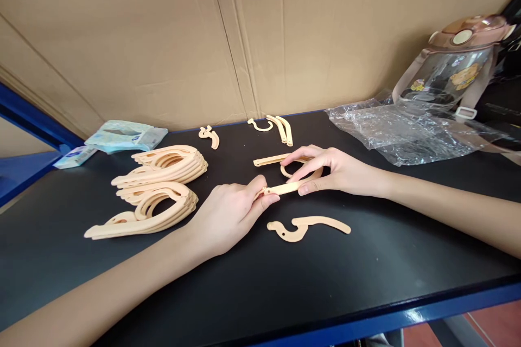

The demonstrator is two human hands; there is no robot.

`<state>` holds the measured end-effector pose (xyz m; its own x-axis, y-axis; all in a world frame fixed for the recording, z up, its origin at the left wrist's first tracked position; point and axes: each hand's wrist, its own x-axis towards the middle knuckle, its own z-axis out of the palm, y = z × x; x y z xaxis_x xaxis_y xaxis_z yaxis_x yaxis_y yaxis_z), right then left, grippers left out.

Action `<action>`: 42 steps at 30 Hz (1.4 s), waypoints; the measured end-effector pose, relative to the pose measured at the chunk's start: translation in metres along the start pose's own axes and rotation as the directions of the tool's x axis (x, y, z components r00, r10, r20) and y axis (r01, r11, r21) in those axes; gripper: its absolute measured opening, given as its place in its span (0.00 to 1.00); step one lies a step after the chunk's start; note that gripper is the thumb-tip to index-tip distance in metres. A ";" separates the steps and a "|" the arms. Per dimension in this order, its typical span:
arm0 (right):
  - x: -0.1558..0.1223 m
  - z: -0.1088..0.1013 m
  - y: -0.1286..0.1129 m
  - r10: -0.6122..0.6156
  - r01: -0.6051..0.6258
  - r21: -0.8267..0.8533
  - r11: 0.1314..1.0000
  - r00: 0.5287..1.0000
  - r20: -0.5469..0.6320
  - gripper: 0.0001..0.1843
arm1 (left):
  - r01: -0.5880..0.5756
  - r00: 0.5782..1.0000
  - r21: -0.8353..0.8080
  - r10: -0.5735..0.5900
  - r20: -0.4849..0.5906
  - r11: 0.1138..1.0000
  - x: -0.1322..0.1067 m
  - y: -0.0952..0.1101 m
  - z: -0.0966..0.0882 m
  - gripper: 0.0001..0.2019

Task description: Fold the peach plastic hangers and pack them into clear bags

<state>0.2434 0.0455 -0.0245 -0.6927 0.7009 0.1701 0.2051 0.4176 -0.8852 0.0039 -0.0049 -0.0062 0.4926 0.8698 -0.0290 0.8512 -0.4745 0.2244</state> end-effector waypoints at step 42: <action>-0.003 -0.002 -0.005 -0.052 0.077 -0.230 0.970 0.992 0.115 0.13 | -0.380 0.877 0.059 0.380 -0.295 0.923 -0.006 -0.004 0.008 0.15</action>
<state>0.2454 0.0424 -0.0196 -0.7772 0.6074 0.1647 0.3046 0.5921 -0.7461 -0.0007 -0.0095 -0.0151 0.7015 0.6222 0.3475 0.6091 -0.7766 0.1607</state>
